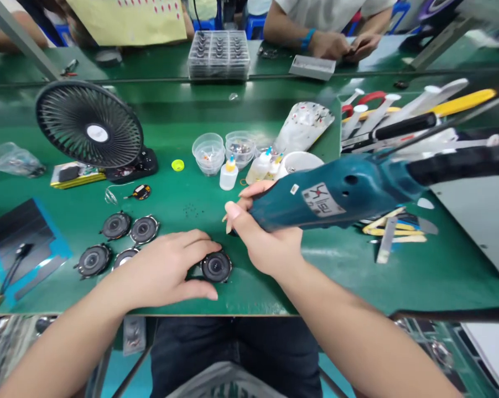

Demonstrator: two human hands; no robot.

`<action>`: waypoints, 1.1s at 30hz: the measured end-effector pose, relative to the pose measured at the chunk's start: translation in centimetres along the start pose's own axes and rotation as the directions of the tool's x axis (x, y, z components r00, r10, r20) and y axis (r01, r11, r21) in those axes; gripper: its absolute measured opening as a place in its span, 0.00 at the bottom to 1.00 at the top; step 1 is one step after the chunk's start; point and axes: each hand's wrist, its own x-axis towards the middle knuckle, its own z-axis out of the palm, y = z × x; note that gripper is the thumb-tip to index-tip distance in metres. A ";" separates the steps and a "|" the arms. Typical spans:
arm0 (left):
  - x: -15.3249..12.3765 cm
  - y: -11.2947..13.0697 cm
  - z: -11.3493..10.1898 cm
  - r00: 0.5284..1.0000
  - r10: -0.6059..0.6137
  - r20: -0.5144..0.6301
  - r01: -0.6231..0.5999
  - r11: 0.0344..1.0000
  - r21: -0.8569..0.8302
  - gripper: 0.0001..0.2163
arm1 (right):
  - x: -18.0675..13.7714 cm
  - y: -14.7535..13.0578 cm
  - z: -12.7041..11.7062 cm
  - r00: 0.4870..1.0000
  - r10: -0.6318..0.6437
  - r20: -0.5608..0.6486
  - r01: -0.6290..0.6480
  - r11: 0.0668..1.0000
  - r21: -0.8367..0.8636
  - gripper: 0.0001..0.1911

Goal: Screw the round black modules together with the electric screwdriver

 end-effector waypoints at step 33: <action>1.0 -0.3 1.5 0.990 -0.090 -0.112 0.113 0.969 0.221 0.26 | -0.5 -0.2 0.9 0.992 -0.122 -0.015 0.121 0.961 0.249 0.14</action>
